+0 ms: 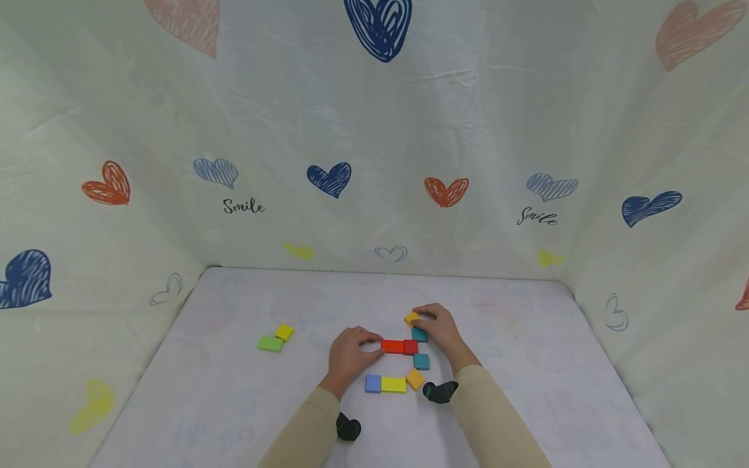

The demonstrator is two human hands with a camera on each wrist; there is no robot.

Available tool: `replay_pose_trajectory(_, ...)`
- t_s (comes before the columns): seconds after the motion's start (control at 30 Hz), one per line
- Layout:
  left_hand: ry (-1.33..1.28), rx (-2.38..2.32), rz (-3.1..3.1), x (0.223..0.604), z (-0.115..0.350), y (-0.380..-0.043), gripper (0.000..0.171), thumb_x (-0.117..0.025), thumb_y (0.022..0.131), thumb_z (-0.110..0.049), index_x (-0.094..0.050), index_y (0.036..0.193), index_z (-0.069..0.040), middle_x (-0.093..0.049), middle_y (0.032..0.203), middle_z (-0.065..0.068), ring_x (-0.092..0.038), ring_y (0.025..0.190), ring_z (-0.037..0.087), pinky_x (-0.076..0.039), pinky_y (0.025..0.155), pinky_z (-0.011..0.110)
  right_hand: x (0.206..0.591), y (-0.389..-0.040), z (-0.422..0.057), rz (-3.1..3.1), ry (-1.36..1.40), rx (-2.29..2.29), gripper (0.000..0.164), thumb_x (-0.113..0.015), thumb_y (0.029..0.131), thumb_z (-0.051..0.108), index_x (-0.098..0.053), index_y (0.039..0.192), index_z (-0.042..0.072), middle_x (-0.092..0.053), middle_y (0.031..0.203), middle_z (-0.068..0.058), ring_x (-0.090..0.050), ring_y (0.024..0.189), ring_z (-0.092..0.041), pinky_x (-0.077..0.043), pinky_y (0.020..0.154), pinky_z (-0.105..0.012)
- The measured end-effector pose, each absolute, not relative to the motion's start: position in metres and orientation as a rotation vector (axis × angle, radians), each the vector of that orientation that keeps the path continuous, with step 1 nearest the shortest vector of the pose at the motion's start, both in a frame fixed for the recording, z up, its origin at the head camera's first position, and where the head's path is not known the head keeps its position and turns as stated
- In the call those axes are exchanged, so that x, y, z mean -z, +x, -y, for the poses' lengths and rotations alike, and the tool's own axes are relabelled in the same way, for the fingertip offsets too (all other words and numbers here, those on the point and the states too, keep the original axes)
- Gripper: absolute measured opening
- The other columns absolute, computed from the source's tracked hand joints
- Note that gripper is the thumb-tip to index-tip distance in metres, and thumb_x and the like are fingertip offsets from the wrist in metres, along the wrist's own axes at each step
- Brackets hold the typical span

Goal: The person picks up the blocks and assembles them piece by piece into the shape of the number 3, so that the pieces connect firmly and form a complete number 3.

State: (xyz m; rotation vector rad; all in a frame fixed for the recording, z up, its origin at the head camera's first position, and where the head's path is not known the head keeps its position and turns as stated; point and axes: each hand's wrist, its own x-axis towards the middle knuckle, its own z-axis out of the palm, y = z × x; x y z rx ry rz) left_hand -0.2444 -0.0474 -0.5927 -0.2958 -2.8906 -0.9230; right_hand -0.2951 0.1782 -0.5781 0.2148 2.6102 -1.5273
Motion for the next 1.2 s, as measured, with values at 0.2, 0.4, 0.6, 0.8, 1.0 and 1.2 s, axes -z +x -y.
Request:
replay_pose_trajectory(0.2, -0.285, 0.925, 2.891, 0.591, 0.047, -0.243, 0.024, -0.081, 0.079, -0.038, -0.075, 0.101, -0.031, -0.062, 0.091, -0.016, -0.055, 0.091, 0.009, -0.049, 0.081, 0.03, 0.574, -0.294, -0.179, -2.615, 0.203, 1.532, 0.029, -0.073, 0.087, 0.018, -0.07, 0.115, 0.013, -0.058, 0.125, -0.008, -0.048, 0.12, -0.029, -0.038, 0.104, -0.05)
replay_pose_trajectory(0.4, -0.27, 0.911, 2.896, 0.589, 0.046, -0.241, 0.024, -0.081, 0.078, -0.039, -0.075, 0.101, -0.031, -0.061, 0.091, -0.016, -0.054, 0.09, 0.009, -0.049, 0.081, 0.03, 0.572, -0.293, -0.18, -2.617, 0.2, 1.535, 0.032, -0.073, 0.087, 0.018, -0.069, 0.118, 0.012, -0.058, 0.126, -0.008, -0.048, 0.121, -0.029, -0.037, 0.105, -0.05)
replay_pose_trajectory(0.6, -0.284, 0.919, 2.876, 0.587, 0.046, -0.24, 0.026, -0.082, 0.078, -0.038, -0.076, 0.101, -0.029, -0.062, 0.089, -0.016, -0.054, 0.089, 0.009, -0.049, 0.08, 0.031, 0.573, -0.291, -0.181, -2.61, 0.193, 1.551, 0.039, -0.074, 0.086, 0.02, -0.066, 0.123, 0.011, -0.057, 0.129, -0.009, -0.046, 0.125, -0.03, -0.035, 0.106, -0.051)
replay_pose_trajectory(0.8, -0.342, 1.14, 2.884, 0.586, 0.052, -0.241, 0.029, -0.081, 0.08, -0.032, -0.074, 0.107, -0.026, -0.062, 0.094, -0.013, -0.054, 0.09, 0.011, -0.05, 0.08, 0.032, 0.577, -0.288, -0.186, -2.613, 0.166, 1.517, 0.042, -0.074, 0.087, 0.02, -0.064, 0.127, 0.01, -0.056, 0.132, -0.011, -0.045, 0.127, -0.032, -0.035, 0.106, -0.051)
replay_pose_trajectory(1.0, -0.347, 1.445, 2.92, 0.57, 0.071, -0.242, 0.034, -0.08, 0.082, -0.028, -0.07, 0.114, -0.022, -0.061, 0.099, -0.009, -0.053, 0.091, 0.015, -0.05, 0.078, 0.032, 0.566, -0.288, -0.185, -2.639, 0.098, 1.469, 0.041, -0.075, 0.086, 0.019, -0.066, 0.125, 0.013, -0.055, 0.132, -0.009, -0.047, 0.121, -0.032, -0.042, 0.1, -0.05)
replay_pose_trajectory(1.2, -0.434, 1.345, 2.977, 0.55, 0.099, -0.247, 0.038, -0.08, 0.082, -0.025, -0.068, 0.118, -0.017, -0.062, 0.101, -0.004, -0.055, 0.093, 0.017, -0.051, 0.081, 0.034, 0.539, -0.282, -0.167, -2.651, -0.116, 1.487, 0.039, -0.075, 0.086, 0.013, -0.066, 0.123, 0.009, -0.056, 0.126, -0.009, -0.052, 0.112, -0.03, -0.047, 0.093, -0.046)
